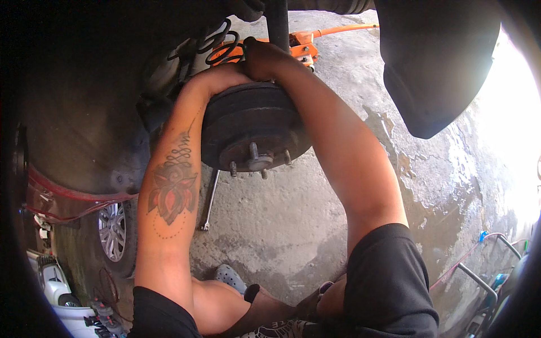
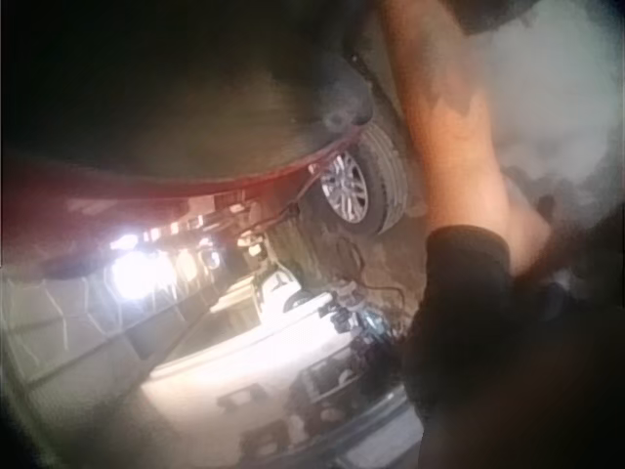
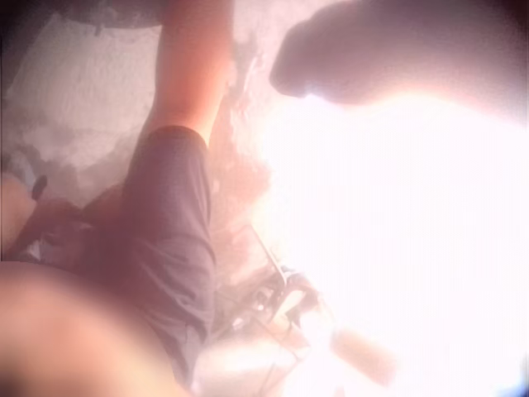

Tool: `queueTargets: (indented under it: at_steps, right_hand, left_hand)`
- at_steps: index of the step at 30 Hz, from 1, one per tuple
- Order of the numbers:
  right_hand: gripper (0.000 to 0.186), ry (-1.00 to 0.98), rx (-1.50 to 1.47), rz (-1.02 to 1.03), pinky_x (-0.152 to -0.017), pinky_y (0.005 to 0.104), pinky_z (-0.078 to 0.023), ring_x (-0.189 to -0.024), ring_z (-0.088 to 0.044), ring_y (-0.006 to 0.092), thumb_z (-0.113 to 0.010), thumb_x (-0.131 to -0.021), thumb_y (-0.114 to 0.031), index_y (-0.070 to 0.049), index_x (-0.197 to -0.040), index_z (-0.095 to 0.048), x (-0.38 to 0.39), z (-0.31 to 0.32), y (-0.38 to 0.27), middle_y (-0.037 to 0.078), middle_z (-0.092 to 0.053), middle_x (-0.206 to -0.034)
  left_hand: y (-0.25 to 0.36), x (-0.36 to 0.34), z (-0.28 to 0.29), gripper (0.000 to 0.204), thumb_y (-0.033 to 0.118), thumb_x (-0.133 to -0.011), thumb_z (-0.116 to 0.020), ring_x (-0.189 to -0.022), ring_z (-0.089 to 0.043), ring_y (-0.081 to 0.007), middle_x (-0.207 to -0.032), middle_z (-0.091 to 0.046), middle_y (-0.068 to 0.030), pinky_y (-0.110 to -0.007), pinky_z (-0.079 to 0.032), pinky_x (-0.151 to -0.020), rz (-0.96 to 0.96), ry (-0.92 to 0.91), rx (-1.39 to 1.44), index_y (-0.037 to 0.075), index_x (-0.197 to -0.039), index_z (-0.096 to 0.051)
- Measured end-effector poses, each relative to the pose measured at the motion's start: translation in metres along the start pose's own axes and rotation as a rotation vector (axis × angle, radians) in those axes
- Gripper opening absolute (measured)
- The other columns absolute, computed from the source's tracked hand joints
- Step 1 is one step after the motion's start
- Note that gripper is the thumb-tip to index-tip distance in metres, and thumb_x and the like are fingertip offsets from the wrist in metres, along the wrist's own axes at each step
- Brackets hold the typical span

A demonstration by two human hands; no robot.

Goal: The person works on a car's rear brake assembly while the vehicle is lifted. They use a screwdriver and a wrench to loosen and remove bolts from the brake drum area, then walk through the garage.

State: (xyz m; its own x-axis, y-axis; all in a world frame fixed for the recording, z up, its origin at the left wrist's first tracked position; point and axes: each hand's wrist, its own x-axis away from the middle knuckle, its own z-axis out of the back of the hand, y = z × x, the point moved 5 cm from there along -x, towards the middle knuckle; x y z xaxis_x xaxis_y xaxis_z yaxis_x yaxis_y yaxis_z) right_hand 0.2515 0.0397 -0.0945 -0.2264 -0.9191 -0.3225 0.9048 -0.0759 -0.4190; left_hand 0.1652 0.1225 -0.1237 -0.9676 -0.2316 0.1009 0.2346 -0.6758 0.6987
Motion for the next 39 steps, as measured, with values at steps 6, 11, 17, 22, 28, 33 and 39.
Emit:
queueTargets:
  at_steps: [6,11,17,22,28,33,39]
  right_hand:
    - [0.059,-0.055,-0.007,-0.060,-0.099,0.0444,-0.047,-0.117,-0.059,0.0415,-0.065,-0.088,-0.030,0.002,-0.134,-0.046,-0.002,-0.002,0.002,0.030,-0.059,-0.125]
    - [0.063,-0.075,0.022,0.035,-0.101,0.0433,-0.046,-0.120,-0.058,0.0401,-0.065,-0.088,-0.029,-0.001,-0.140,-0.044,-0.005,0.000,-0.005,0.028,-0.058,-0.130]
    - [0.060,-0.082,0.008,0.046,-0.100,0.0427,-0.047,-0.118,-0.060,0.0382,-0.065,-0.089,-0.031,0.002,-0.136,-0.047,-0.001,0.002,-0.007,0.027,-0.059,-0.129]
    - [0.062,-0.057,-0.006,0.025,-0.099,0.0432,-0.048,-0.117,-0.061,0.0386,-0.066,-0.089,-0.033,0.004,-0.135,-0.046,0.000,0.002,-0.007,0.028,-0.060,-0.127]
    - [0.065,-0.007,0.025,0.010,-0.097,0.0447,-0.049,-0.116,-0.061,0.0400,-0.067,-0.088,-0.036,0.004,-0.134,-0.044,-0.001,0.001,-0.004,0.029,-0.060,-0.126]
    - [0.062,0.009,0.051,-0.003,-0.096,0.0456,-0.050,-0.114,-0.062,0.0407,-0.067,-0.088,-0.036,0.004,-0.131,-0.045,-0.002,0.001,-0.001,0.030,-0.061,-0.123]
    - [0.057,0.080,0.058,0.015,-0.094,0.0465,-0.049,-0.108,-0.063,0.0440,-0.066,-0.087,-0.028,0.000,-0.132,-0.046,-0.001,0.001,-0.002,0.030,-0.064,-0.115]
  left_hand:
    - [-0.006,0.004,0.005,0.052,0.033,-0.076,-0.074,-0.099,-0.067,-0.0191,-0.112,-0.072,-0.0111,-0.031,-0.049,-0.089,0.198,0.049,-0.025,0.001,-0.116,-0.069]
    - [0.001,0.006,0.005,0.052,0.033,-0.073,-0.077,-0.094,-0.067,-0.0176,-0.108,-0.073,-0.0107,-0.031,-0.050,-0.085,0.166,0.087,-0.061,0.000,-0.113,-0.070]
    - [0.002,0.006,0.004,0.050,0.032,-0.075,-0.076,-0.095,-0.067,-0.0166,-0.109,-0.072,-0.0094,-0.031,-0.050,-0.086,0.154,0.061,-0.047,0.001,-0.114,-0.070]
    - [-0.004,0.006,0.004,0.048,0.031,-0.076,-0.075,-0.096,-0.067,-0.0166,-0.110,-0.072,-0.0082,-0.031,-0.050,-0.086,0.202,0.078,-0.047,0.002,-0.115,-0.070]
    - [-0.004,0.003,0.005,0.048,0.030,-0.077,-0.074,-0.095,-0.067,-0.0172,-0.109,-0.072,-0.0085,-0.032,-0.050,-0.086,0.104,0.066,-0.026,0.002,-0.115,-0.070]
    - [-0.006,0.006,0.006,0.045,0.028,-0.076,-0.073,-0.093,-0.067,-0.0176,-0.106,-0.073,-0.0090,-0.032,-0.051,-0.085,0.158,0.093,0.017,0.001,-0.112,-0.071]
    - [-0.002,0.010,0.005,0.043,0.027,-0.075,-0.073,-0.090,-0.068,-0.0177,-0.102,-0.073,-0.0094,-0.031,-0.051,-0.082,0.173,0.089,-0.013,0.001,-0.110,-0.072]
